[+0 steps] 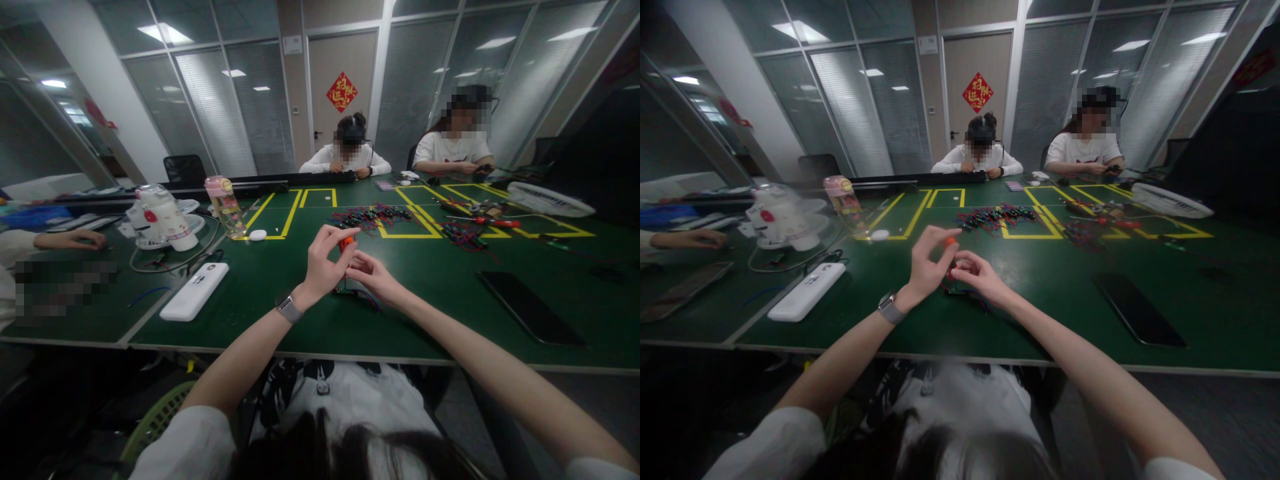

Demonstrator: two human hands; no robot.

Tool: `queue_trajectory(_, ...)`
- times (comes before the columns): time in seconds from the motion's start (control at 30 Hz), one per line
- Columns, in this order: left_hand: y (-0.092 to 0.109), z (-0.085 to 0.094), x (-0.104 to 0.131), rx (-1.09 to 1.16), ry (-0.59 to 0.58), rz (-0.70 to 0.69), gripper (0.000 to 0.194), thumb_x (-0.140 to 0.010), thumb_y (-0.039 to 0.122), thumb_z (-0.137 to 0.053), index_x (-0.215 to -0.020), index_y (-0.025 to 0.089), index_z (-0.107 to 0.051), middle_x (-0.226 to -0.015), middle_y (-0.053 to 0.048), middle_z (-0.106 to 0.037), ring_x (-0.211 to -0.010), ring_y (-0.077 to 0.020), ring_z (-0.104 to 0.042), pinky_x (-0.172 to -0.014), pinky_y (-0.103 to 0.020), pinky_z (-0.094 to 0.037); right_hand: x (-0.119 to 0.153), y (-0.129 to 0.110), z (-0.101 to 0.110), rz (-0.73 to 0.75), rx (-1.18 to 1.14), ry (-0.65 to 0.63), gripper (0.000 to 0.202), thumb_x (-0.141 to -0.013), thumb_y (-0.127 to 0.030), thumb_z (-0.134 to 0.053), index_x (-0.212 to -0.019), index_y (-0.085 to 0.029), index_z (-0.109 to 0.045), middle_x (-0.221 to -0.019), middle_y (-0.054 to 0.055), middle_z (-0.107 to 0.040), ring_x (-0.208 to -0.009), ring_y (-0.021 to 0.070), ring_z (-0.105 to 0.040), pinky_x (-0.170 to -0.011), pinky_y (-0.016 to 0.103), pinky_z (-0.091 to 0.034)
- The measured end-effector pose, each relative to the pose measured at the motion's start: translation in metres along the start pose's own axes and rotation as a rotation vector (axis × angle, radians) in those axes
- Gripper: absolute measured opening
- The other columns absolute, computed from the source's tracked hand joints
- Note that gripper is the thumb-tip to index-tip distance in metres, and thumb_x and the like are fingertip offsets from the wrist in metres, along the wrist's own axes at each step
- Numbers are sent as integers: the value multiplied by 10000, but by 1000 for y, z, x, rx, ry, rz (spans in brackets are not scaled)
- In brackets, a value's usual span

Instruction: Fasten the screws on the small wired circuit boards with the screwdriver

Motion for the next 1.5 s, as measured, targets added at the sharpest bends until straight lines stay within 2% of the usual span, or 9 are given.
queue_trajectory(0.1, -1, 1, 0, -8, 7, 5, 195, -915, 296, -574, -1062, 213, -671, -886, -25, -573, -812, -134, -557, -742, -272, -476, 0, -1, 1, 12, 19, 4, 320, -760, -335, -760, -1044, -236, -650, -852, 8, -672, -852, 173, -635, -857, 328, -488)
queue_trajectory(0.3, 1, -2, -1, 38, -39, 7, 293, -988, 235, -403, -1188, 204, -614, -1027, -66, -635, -965, -160, -590, -841, -309, -476, 0, 1, 1, -20, -10, 8, 273, -777, -397, -738, -957, -200, -682, -877, 33, -685, -821, 162, -638, -829, 313, -490)
queue_trajectory(0.4, 1, 0, -1, 32, -12, 9, 261, -965, 227, -462, -1181, 201, -606, -969, -51, -644, -902, -151, -591, -817, -302, -479, -1, 2, 1, -20, -14, 5, 288, -781, -402, -735, -989, -210, -682, -873, 31, -684, -813, 161, -637, -819, 310, -493)
queue_trajectory(0.57, -1, 4, -1, -6, 29, 3, 167, -903, 264, -593, -1033, 193, -668, -885, -27, -574, -820, -134, -557, -757, -275, -474, 0, 0, 2, 7, -6, -1, 262, -789, -348, -742, -1008, -231, -657, -826, 4, -671, -800, 150, -633, -816, 298, -489)
queue_trajectory(0.77, -1, 0, 0, 39, -33, 23, 298, -990, 238, -389, -1166, 198, -626, -996, -63, -614, -927, -154, -580, -816, -301, -476, 0, -1, -2, 10, -34, -31, 233, -834, -378, -690, -999, -215, -682, -920, 30, -683, -826, 151, -644, -836, 302, -497)
queue_trajectory(0.9, 1, 2, 0, 34, -4, 8, 261, -956, 215, -476, -1178, 183, -610, -970, -55, -631, -890, -148, -582, -807, -293, -474, -1, -1, 0, 8, -39, -15, 257, -812, -367, -717, -1020, -224, -671, -863, 13, -679, -807, 145, -642, -816, 287, -495)
queue_trajectory(1.03, 0, 4, -1, -3, 25, -5, 184, -904, 237, -587, -1063, 183, -661, -902, -31, -593, -835, -134, -564, -773, -269, -471, 0, -2, 1, 16, -13, -10, 266, -789, -354, -742, -1000, -211, -665, -835, 11, -676, -807, 148, -635, -806, 286, -489)
queue_trajectory(1.27, -1, -2, -1, 46, -41, 22, 284, -983, 218, -408, -1157, 197, -631, -1025, -66, -638, -950, -153, -591, -833, -296, -477, 0, 1, 0, -22, -73, -7, 252, -808, -382, -718, -972, -194, -686, -886, 27, -680, -821, 148, -646, -838, 300, -493)
queue_trajectory(1.5, -1, 3, -1, 6, 12, 4, 203, -919, 230, -559, -1091, 201, -663, -904, -30, -593, -832, -132, -562, -759, -267, -472, -1, -2, 2, 12, -23, 7, 267, -775, -335, -757, -1003, -221, -675, -843, 6, -673, -801, 137, -623, -798, 274, -481)
Point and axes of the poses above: each hand's wrist, its own x-axis away from the middle knuckle, its own z-axis out of the back of the hand, y = z × x, the point moved 10 cm from there along -x, towards the middle knuckle
